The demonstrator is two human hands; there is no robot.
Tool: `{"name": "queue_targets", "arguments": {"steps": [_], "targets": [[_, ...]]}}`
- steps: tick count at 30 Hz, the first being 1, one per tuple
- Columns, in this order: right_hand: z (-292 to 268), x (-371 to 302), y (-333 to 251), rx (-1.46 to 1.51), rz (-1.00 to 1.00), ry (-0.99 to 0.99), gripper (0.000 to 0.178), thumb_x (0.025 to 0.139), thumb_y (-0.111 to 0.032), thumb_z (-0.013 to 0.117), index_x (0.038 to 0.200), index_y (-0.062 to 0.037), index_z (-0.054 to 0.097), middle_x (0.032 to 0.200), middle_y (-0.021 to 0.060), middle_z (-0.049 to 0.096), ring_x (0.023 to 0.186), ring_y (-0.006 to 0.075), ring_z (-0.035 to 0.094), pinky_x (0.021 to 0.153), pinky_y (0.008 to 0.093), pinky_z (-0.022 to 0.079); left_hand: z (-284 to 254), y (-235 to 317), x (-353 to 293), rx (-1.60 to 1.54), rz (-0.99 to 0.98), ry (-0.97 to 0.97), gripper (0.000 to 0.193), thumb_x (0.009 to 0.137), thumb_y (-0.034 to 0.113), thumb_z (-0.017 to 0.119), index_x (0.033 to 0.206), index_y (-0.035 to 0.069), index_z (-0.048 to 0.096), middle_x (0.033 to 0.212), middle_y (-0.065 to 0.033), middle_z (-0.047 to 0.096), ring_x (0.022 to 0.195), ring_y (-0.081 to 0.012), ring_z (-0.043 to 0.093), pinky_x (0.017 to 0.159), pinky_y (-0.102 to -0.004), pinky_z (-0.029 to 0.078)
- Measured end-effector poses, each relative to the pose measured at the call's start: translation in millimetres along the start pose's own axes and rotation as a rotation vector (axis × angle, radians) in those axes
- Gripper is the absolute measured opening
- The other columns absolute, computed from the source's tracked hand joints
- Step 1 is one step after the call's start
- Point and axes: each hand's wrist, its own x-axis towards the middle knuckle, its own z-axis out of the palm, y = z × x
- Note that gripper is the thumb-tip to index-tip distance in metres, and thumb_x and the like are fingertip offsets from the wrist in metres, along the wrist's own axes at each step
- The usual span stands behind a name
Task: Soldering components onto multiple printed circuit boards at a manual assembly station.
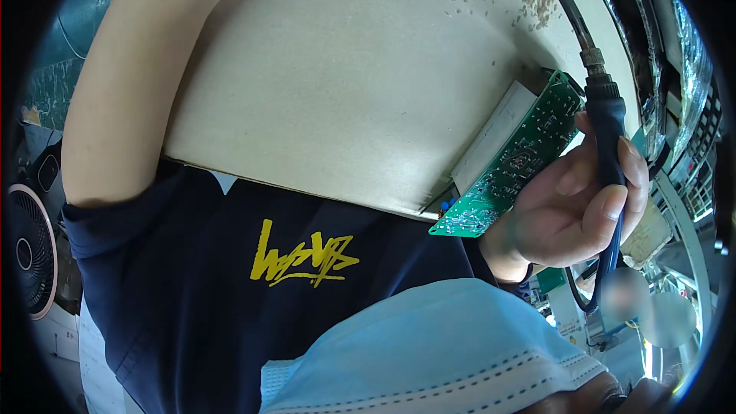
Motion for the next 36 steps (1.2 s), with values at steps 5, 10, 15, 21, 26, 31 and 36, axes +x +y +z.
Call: {"name": "queue_targets", "arguments": {"steps": [5, 10, 15, 21, 26, 31, 36], "targets": [[2, 1, 0, -0.039, -0.020, -0.018, 0.041, 0.096, -0.026, 0.048, 0.111, 0.0101, 0.061, 0.066, 0.0083, 0.049, 0.061, 0.0128, 0.048, 0.088, 0.0516, 0.054, -2, 0, 5, 0.153, 0.112, 0.063, 0.007, 0.077, 0.006, 0.066, 0.071, 0.003, 0.063, 0.053, 0.0041, 0.045, 0.051, -0.0046, 0.040, 0.050, -0.0228, 0.032], [6, 3, -1, 0.016, -0.039, -0.091, 0.039, 0.095, -0.025, 0.049, 0.108, 0.0092, 0.063, 0.077, 0.0131, 0.057, 0.059, 0.0104, 0.046, 0.087, 0.0510, 0.055, -4, 0, 5, 0.022, 0.024, -0.049, 0.009, 0.077, 0.004, 0.066, 0.069, 0.003, 0.062, 0.052, 0.0042, 0.043, 0.050, -0.0038, 0.038, 0.049, -0.0223, 0.030], [11, 3, -3, -0.026, 0.019, -0.070, 0.038, 0.094, -0.025, 0.051, 0.108, 0.0089, 0.063, 0.085, 0.0173, 0.062, 0.055, 0.0093, 0.044, 0.087, 0.0506, 0.055, -6, -2, 6, 0.066, 0.068, -0.023, 0.010, 0.077, 0.004, 0.066, 0.068, 0.003, 0.062, 0.051, 0.0043, 0.042, 0.049, -0.0036, 0.037, 0.049, -0.0224, 0.030], [13, 5, -5, -0.074, 0.020, -0.111, 0.040, 0.095, -0.025, 0.051, 0.108, 0.0102, 0.063, 0.086, 0.0196, 0.061, 0.054, 0.0080, 0.043, 0.088, 0.0503, 0.056, -12, -3, 8, -0.122, -0.079, -0.087, 0.010, 0.077, 0.005, 0.066, 0.068, 0.003, 0.062, 0.051, 0.0037, 0.041, 0.049, -0.0042, 0.037, 0.049, -0.0230, 0.030], [14, 5, -6, -0.072, 0.044, -0.110, 0.040, 0.095, -0.025, 0.051, 0.107, 0.0110, 0.063, 0.087, 0.0210, 0.061, 0.054, 0.0077, 0.043, 0.089, 0.0507, 0.056, -11, -3, 7, -0.106, -0.149, -0.123, 0.009, 0.077, 0.005, 0.066, 0.069, 0.003, 0.062, 0.051, 0.0035, 0.041, 0.049, -0.0048, 0.037, 0.049, -0.0234, 0.030], [13, 5, -7, -0.087, 0.049, -0.136, 0.040, 0.095, -0.025, 0.051, 0.107, 0.0103, 0.063, 0.091, 0.0219, 0.063, 0.055, 0.0075, 0.044, 0.089, 0.0504, 0.056, -3, -2, 3, 0.141, 0.092, 0.049, 0.009, 0.077, 0.005, 0.066, 0.069, 0.003, 0.062, 0.052, 0.0037, 0.042, 0.050, -0.0046, 0.038, 0.050, -0.0233, 0.030], [13, 5, -7, -0.087, 0.051, -0.154, 0.040, 0.095, -0.025, 0.050, 0.107, 0.0099, 0.063, 0.093, 0.0217, 0.063, 0.055, 0.0075, 0.045, 0.088, 0.0506, 0.057, -10, -6, 6, -0.093, 0.015, -0.053, 0.011, 0.079, 0.007, 0.067, 0.071, 0.003, 0.063, 0.053, 0.0031, 0.042, 0.050, -0.0057, 0.038, 0.050, -0.0241, 0.031]]}}
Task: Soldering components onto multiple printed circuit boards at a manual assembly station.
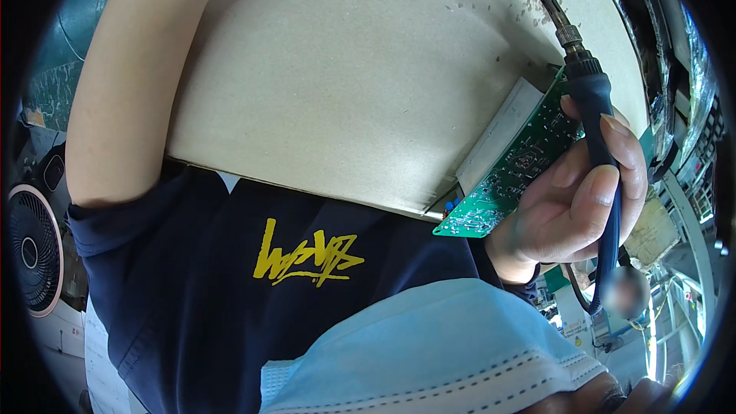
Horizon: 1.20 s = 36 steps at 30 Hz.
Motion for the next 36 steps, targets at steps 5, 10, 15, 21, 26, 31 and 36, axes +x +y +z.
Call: {"name": "queue_targets", "arguments": {"steps": [5, 10, 15, 21, 26, 31, 36], "targets": [[3, 0, 3, -0.003, -0.038, 0.043, 0.040, 0.095, -0.025, 0.049, 0.107, 0.0099, 0.063, 0.086, 0.0193, 0.062, 0.055, 0.0084, 0.045, 0.088, 0.0514, 0.056, -2, -1, -2, 0.032, -0.011, 0.029, 0.011, 0.081, 0.009, 0.068, 0.073, 0.002, 0.064, 0.052, 0.0023, 0.041, 0.050, -0.0066, 0.039, 0.050, -0.0254, 0.032], [6, 0, 3, -0.009, -0.069, 0.088, 0.039, 0.095, -0.025, 0.049, 0.108, 0.0094, 0.063, 0.080, 0.0174, 0.061, 0.055, 0.0090, 0.045, 0.088, 0.0521, 0.055, 9, 1, -8, 0.367, 0.152, 0.131, 0.010, 0.082, 0.010, 0.067, 0.074, 0.003, 0.065, 0.053, 0.0028, 0.042, 0.050, -0.0070, 0.039, 0.050, -0.0254, 0.033], [2, -4, 0, 0.070, -0.075, 0.059, 0.039, 0.096, -0.026, 0.049, 0.109, 0.0084, 0.062, 0.087, 0.0184, 0.062, 0.060, 0.0130, 0.049, 0.084, 0.0516, 0.055, 6, 0, -7, 0.338, 0.151, 0.172, 0.010, 0.082, 0.010, 0.069, 0.077, 0.003, 0.064, 0.053, 0.0032, 0.041, 0.051, -0.0067, 0.040, 0.051, -0.0253, 0.033], [-49, -22, -6, 0.043, -0.301, -0.058, 0.040, 0.099, -0.034, 0.045, 0.115, -0.0001, 0.058, 0.072, 0.0100, 0.054, 0.073, 0.0258, 0.053, 0.070, 0.0438, 0.044, -6, -8, 1, 0.059, 0.027, -0.028, 0.007, 0.086, 0.003, 0.066, 0.081, 0.002, 0.062, 0.055, 0.0060, 0.039, 0.052, -0.0032, 0.035, 0.049, -0.0220, 0.029], [-72, -70, 7, 0.038, -0.387, 0.170, 0.031, 0.096, -0.036, 0.048, 0.103, -0.0067, 0.059, 0.071, 0.0074, 0.054, 0.071, 0.0243, 0.052, 0.066, 0.0425, 0.033, 10, 10, -4, -0.038, 0.123, 0.026, 0.008, 0.090, 0.003, 0.065, 0.082, 0.001, 0.061, 0.059, 0.0078, 0.044, 0.052, -0.0001, 0.035, 0.048, -0.0196, 0.027], [-76, -104, 18, 0.027, -0.428, 0.335, 0.029, 0.095, -0.037, 0.049, 0.094, -0.0094, 0.059, 0.061, 0.0022, 0.043, 0.069, 0.0222, 0.050, 0.070, 0.0418, 0.031, 44, 57, -14, 0.100, 0.272, 0.052, 0.006, 0.085, 0.002, 0.069, 0.083, 0.002, 0.063, 0.064, 0.0045, 0.051, 0.056, -0.0028, 0.038, 0.050, -0.0211, 0.029], [-70, -115, 26, -0.018, -0.555, 0.360, 0.032, 0.097, -0.038, 0.047, 0.085, -0.0114, 0.060, 0.059, -0.0008, 0.041, 0.058, 0.0184, 0.048, 0.062, 0.0383, 0.035, 56, 76, -19, -0.037, 0.229, -0.107, 0.007, 0.079, -0.001, 0.069, 0.081, 0.003, 0.064, 0.066, 0.0004, 0.054, 0.059, -0.0066, 0.042, 0.051, -0.0226, 0.031]]}}
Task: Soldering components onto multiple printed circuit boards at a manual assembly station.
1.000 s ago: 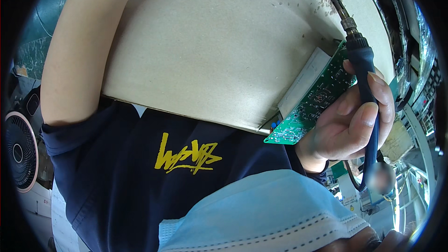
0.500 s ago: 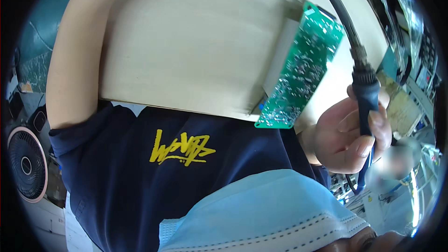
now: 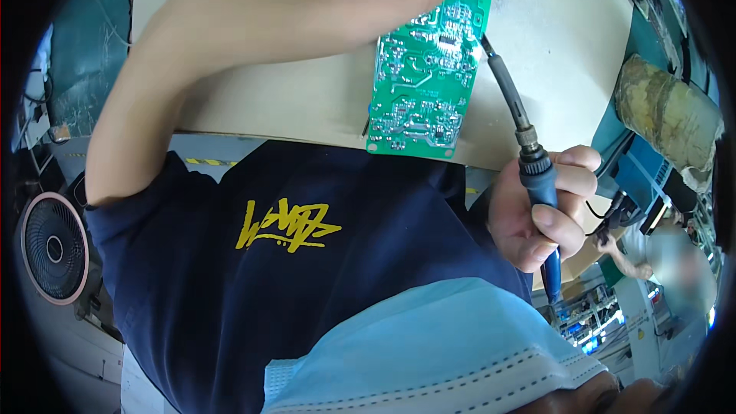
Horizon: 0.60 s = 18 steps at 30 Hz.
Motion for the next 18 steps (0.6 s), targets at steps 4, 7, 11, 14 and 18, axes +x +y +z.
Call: {"name": "queue_targets", "arguments": {"steps": [4, 7, 11, 14, 18], "targets": [[-2, -1, 1, -0.009, -0.054, -0.032, 0.035, 0.097, -0.039, 0.046, 0.085, -0.0114, 0.063, 0.057, -0.0022, 0.038, 0.058, 0.0172, 0.049, 0.058, 0.0356, 0.043, 17, -14, -2, -0.079, 0.261, -0.007, 0.008, 0.077, -0.001, 0.071, 0.081, 0.002, 0.065, 0.071, -0.0026, 0.058, 0.054, -0.0073, 0.040, 0.048, -0.0232, 0.028], [-3, -1, -1, -0.002, -0.056, -0.021, 0.035, 0.097, -0.039, 0.047, 0.085, -0.0108, 0.064, 0.056, -0.0023, 0.036, 0.058, 0.0169, 0.049, 0.058, 0.0350, 0.044, 25, -21, -8, -0.279, 0.142, 0.046, 0.008, 0.078, -0.001, 0.072, 0.081, 0.001, 0.065, 0.071, -0.0025, 0.058, 0.053, -0.0063, 0.039, 0.047, -0.0233, 0.027], [-2, -2, -1, 0.006, -0.051, -0.032, 0.035, 0.096, -0.039, 0.048, 0.085, -0.0104, 0.065, 0.057, -0.0020, 0.036, 0.058, 0.0170, 0.049, 0.057, 0.0343, 0.043, 22, -23, -12, -0.305, 0.123, 0.013, 0.007, 0.079, 0.000, 0.072, 0.080, 0.000, 0.065, 0.071, -0.0024, 0.059, 0.052, -0.0058, 0.039, 0.047, -0.0231, 0.027], [-2, -2, 1, 0.019, -0.085, -0.047, 0.035, 0.097, -0.038, 0.048, 0.085, -0.0102, 0.065, 0.058, -0.0018, 0.036, 0.058, 0.0170, 0.049, 0.057, 0.0338, 0.043, 18, -26, -9, -0.265, 0.148, -0.058, 0.007, 0.078, 0.000, 0.073, 0.079, 0.002, 0.065, 0.069, -0.0027, 0.058, 0.050, -0.0073, 0.039, 0.046, -0.0236, 0.027], [-2, -1, 0, 0.007, -0.084, -0.064, 0.034, 0.097, -0.038, 0.049, 0.086, -0.0101, 0.066, 0.059, -0.0019, 0.036, 0.058, 0.0169, 0.049, 0.057, 0.0338, 0.044, 19, -29, -7, -0.153, 0.302, -0.068, 0.008, 0.076, 0.002, 0.074, 0.078, 0.003, 0.066, 0.068, -0.0034, 0.058, 0.051, -0.0105, 0.041, 0.046, -0.0255, 0.029]]}}
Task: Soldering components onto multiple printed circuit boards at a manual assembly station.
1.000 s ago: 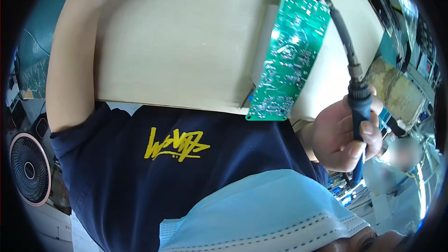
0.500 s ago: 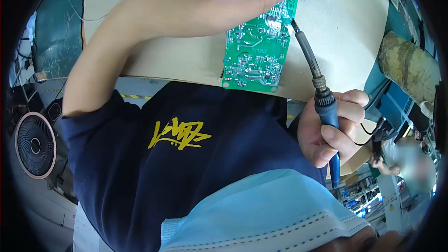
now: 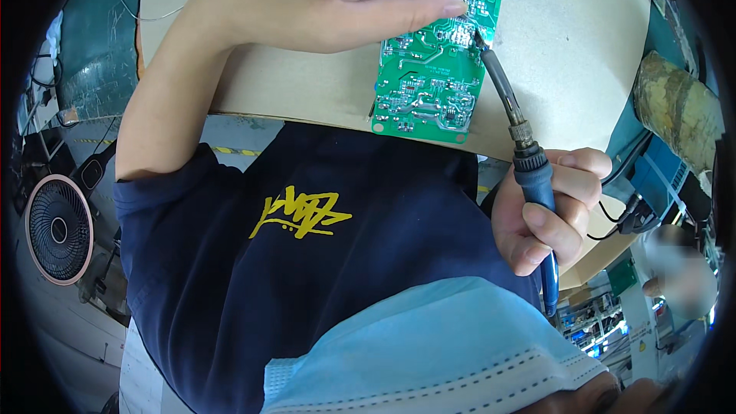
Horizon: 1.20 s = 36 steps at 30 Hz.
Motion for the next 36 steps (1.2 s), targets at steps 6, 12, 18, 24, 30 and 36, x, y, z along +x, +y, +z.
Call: {"name": "queue_targets", "arguments": {"steps": [6, 12, 18, 24, 30, 36], "targets": [[1, 2, -1, 0.001, 0.014, -0.013, 0.033, 0.097, -0.036, 0.049, 0.086, -0.0101, 0.066, 0.058, -0.0020, 0.035, 0.059, 0.0166, 0.049, 0.058, 0.0341, 0.043, 6, -6, 1, -0.025, 0.155, 0.074, 0.009, 0.072, 0.003, 0.074, 0.076, 0.005, 0.066, 0.068, -0.0038, 0.060, 0.058, -0.0172, 0.048, 0.056, -0.0291, 0.038], [3, 2, -2, 0.001, 0.022, -0.010, 0.033, 0.096, -0.036, 0.048, 0.086, -0.0102, 0.067, 0.058, -0.0021, 0.035, 0.059, 0.0165, 0.049, 0.059, 0.0343, 0.044, 8, -6, 1, -0.134, 0.053, 0.056, 0.009, 0.072, 0.003, 0.073, 0.076, 0.007, 0.067, 0.067, -0.0026, 0.059, 0.059, -0.0197, 0.050, 0.066, -0.0314, 0.041], [5, 1, -2, 0.007, 0.016, 0.007, 0.034, 0.097, -0.036, 0.048, 0.086, -0.0101, 0.067, 0.057, -0.0021, 0.035, 0.059, 0.0166, 0.048, 0.059, 0.0344, 0.045, 1, -4, 5, 0.030, 0.196, 0.004, 0.010, 0.072, 0.004, 0.074, 0.078, 0.008, 0.067, 0.066, -0.0026, 0.058, 0.059, -0.0199, 0.051, 0.068, -0.0329, 0.041], [8, 1, -2, 0.010, 0.014, 0.002, 0.035, 0.097, -0.038, 0.048, 0.087, -0.0098, 0.066, 0.057, -0.0021, 0.036, 0.058, 0.0165, 0.048, 0.058, 0.0339, 0.045, 3, -4, 2, 0.034, 0.184, -0.017, 0.009, 0.074, 0.005, 0.074, 0.079, 0.008, 0.067, 0.065, -0.0023, 0.057, 0.058, -0.0195, 0.050, 0.068, -0.0329, 0.040], [12, -1, -2, 0.035, 0.027, 0.054, 0.034, 0.097, -0.037, 0.047, 0.085, -0.0093, 0.062, 0.058, -0.0011, 0.038, 0.055, 0.0166, 0.047, 0.055, 0.0332, 0.044, 2, -7, 1, 0.007, 0.158, -0.001, 0.008, 0.075, 0.006, 0.074, 0.079, 0.008, 0.068, 0.065, -0.0020, 0.057, 0.058, -0.0189, 0.049, 0.067, -0.0327, 0.041], [16, -2, -2, 0.033, 0.033, 0.081, 0.032, 0.096, -0.035, 0.046, 0.085, -0.0094, 0.061, 0.059, -0.0004, 0.040, 0.054, 0.0165, 0.047, 0.054, 0.0330, 0.043, -5, -5, 1, 0.046, 0.196, -0.020, 0.008, 0.075, 0.005, 0.074, 0.079, 0.008, 0.068, 0.065, -0.0019, 0.057, 0.058, -0.0187, 0.049, 0.067, -0.0327, 0.040]]}}
